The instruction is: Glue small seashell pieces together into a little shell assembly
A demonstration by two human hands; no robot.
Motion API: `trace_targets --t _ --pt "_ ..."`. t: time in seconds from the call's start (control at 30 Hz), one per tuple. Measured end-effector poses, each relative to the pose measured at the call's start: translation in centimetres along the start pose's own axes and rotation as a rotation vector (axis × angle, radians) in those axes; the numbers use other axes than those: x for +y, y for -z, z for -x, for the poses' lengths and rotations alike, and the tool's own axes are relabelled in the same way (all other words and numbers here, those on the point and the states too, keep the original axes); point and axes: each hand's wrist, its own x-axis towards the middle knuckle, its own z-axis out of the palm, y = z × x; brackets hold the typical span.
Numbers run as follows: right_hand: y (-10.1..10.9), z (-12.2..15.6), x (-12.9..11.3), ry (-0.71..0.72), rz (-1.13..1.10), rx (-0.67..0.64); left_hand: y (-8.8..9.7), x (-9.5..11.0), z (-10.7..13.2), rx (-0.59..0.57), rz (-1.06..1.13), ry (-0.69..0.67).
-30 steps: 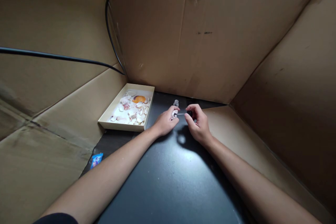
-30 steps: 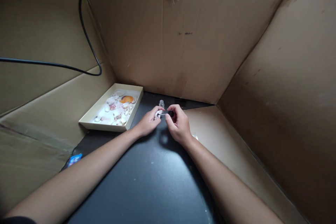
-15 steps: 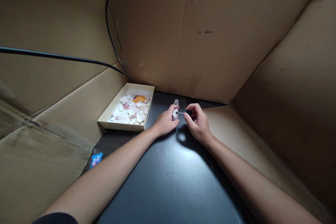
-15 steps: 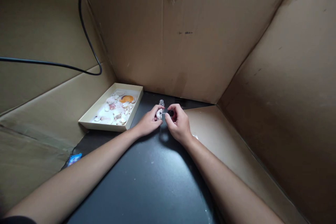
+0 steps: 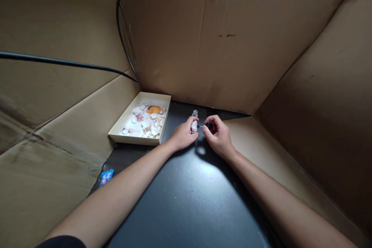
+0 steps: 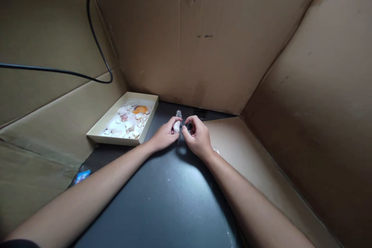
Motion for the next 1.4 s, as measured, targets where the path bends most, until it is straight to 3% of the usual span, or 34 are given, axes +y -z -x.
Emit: trace_targets --t 1.4 --pt "-0.10 -0.10 0.41 -0.029 -0.039 0.017 0.21 0.26 0.18 -0.005 -0.010 -0.034"
